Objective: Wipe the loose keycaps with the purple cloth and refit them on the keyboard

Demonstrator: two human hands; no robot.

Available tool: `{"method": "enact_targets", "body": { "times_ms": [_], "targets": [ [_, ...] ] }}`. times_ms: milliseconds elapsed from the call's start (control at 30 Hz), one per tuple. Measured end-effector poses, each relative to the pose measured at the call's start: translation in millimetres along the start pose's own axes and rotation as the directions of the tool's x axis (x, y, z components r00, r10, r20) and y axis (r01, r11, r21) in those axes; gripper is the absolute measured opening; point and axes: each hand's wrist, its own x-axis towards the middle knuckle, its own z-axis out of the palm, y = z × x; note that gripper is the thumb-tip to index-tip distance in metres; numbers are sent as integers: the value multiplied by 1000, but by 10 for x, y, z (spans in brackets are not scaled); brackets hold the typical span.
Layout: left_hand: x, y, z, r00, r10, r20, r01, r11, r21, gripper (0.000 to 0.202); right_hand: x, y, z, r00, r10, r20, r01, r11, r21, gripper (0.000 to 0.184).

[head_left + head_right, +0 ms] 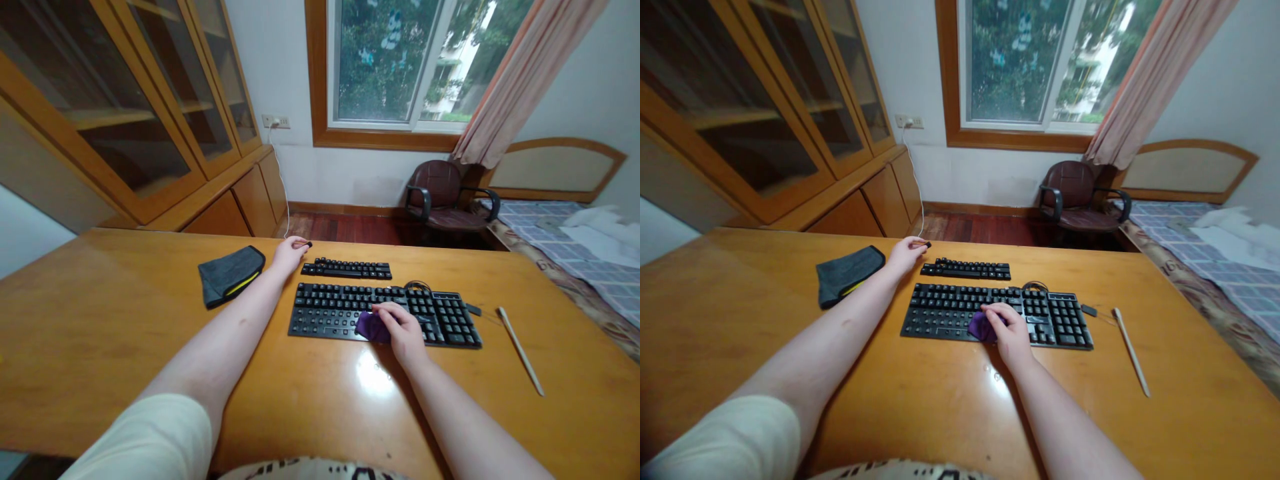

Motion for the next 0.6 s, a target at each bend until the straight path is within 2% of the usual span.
{"method": "enact_targets", "body": {
  "times_ms": [133,200,267,367,433,600],
  "targets": [
    [-470,205,118,998,-11,63,23,981,-192,28,-19,39,-9,995,101,9,-101,976,193,29],
    [-773,271,183,977,-134,165,194,879,-436,27,-16,63,-4,995,99,19,-101,965,244,30],
    [-1070,305,236,947,-190,260,307,777,-549,26,-5,75,17,997,78,9,-77,964,255,31],
    [-1431,304,291,902,-225,369,415,689,-594,29,12,64,68,999,47,-18,-41,963,268,38],
    [-1594,282,324,892,-236,387,437,674,-596,32,13,49,97,999,41,-9,-36,955,295,40],
    [-1790,218,429,926,-196,324,360,717,-596,31,-17,22,99,999,27,23,-32,962,271,34]
  ]
}}
